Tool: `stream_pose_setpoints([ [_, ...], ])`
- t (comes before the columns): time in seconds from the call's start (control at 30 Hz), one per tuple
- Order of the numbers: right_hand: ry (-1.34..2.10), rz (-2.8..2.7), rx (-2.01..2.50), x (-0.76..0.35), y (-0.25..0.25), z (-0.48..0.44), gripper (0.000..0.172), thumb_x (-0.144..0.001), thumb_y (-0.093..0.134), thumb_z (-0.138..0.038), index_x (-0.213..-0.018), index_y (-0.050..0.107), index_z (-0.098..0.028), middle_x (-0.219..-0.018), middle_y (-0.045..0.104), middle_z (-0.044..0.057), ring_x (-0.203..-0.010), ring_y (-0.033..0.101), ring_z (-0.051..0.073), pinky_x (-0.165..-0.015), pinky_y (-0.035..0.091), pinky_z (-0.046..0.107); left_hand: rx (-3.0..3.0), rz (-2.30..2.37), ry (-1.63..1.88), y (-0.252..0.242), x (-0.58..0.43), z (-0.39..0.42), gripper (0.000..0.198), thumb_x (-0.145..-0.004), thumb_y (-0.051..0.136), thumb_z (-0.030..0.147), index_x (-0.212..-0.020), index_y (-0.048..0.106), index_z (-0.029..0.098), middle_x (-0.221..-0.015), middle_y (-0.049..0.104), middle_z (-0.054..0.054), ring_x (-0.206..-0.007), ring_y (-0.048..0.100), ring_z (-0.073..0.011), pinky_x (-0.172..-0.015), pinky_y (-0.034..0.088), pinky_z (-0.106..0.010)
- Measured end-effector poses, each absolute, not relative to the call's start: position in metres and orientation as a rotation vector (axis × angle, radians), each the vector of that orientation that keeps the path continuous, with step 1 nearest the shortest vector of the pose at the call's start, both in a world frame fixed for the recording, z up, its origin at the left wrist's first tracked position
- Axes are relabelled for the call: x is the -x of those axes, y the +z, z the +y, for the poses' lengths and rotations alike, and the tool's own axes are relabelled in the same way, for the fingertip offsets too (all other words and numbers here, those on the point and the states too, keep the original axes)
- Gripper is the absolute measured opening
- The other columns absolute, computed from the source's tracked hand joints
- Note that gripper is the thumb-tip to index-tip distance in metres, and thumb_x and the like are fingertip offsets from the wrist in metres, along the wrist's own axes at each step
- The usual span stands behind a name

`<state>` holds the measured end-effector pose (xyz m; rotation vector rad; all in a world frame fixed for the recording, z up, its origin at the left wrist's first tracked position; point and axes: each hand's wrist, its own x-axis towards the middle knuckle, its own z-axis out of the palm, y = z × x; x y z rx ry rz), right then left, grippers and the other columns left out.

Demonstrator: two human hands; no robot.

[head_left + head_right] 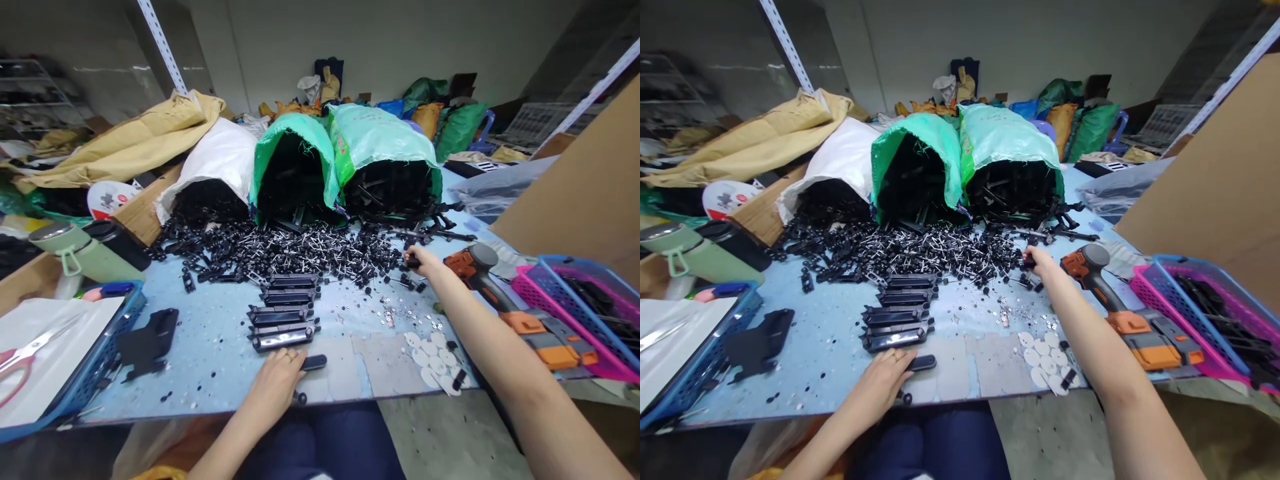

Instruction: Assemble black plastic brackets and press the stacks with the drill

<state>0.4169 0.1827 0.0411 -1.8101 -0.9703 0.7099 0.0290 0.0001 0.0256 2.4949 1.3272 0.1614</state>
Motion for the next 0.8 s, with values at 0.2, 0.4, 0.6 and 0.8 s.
stream_pose_setpoints([
  [0.2, 1.062, -1.823, 1.481, -0.354, 0.041, 0.063, 0.032, -0.079, 0.051, -0.041, -0.104, 0.046, -0.022, -0.077, 0.057, 0.0, -0.062, 0.055, 0.013, -0.057, 0.045, 0.025, -2.489, 1.213, 0.188, 0.022, -0.055, 0.0, 0.032, -0.086, 0.038, 0.024, -0.117, 0.044, 0.021, -0.104, 0.053, -0.007, -0.099, 0.046, -0.0211, -0.086, 0.037, -0.037],
  [0.4, 0.649, -2.793, 1.276, -0.304, 0.045, -0.019, 0.03, -0.085, 0.039, -0.048, -0.095, 0.049, -0.022, -0.08, 0.06, 0.003, -0.07, 0.057, 0.018, -0.059, 0.036, 0.025, -2.442, 1.106, 0.146, 0.023, -0.055, 0.006, 0.046, -0.077, 0.037, 0.01, -0.122, 0.038, 0.017, -0.114, 0.047, -0.008, -0.108, 0.04, -0.0205, -0.095, 0.032, -0.035],
  [0.6, 0.425, -2.904, 1.298, -0.294, 0.042, -0.023, 0.036, -0.086, 0.032, -0.053, -0.09, 0.049, -0.022, -0.076, 0.061, 0.002, -0.064, 0.058, 0.017, -0.05, 0.028, 0.023, -2.391, 1.042, 0.027, 0.036, -0.049, 0.013, 0.05, -0.069, 0.041, 0.012, -0.118, 0.041, 0.017, -0.113, 0.046, -0.008, -0.108, 0.039, -0.0215, -0.095, 0.031, -0.034],
  [0.8, 0.342, -2.914, 1.369, -0.286, 0.036, -0.025, 0.037, -0.086, 0.03, -0.053, -0.09, 0.049, -0.022, -0.075, 0.061, 0.001, -0.062, 0.058, 0.016, -0.048, 0.026, 0.023, -2.374, 0.952, 0.01, 0.044, -0.05, 0.017, 0.066, -0.062, 0.061, 0.038, -0.12, 0.038, 0.016, -0.113, 0.045, -0.01, -0.106, 0.04, -0.0263, -0.09, 0.034, -0.036],
])
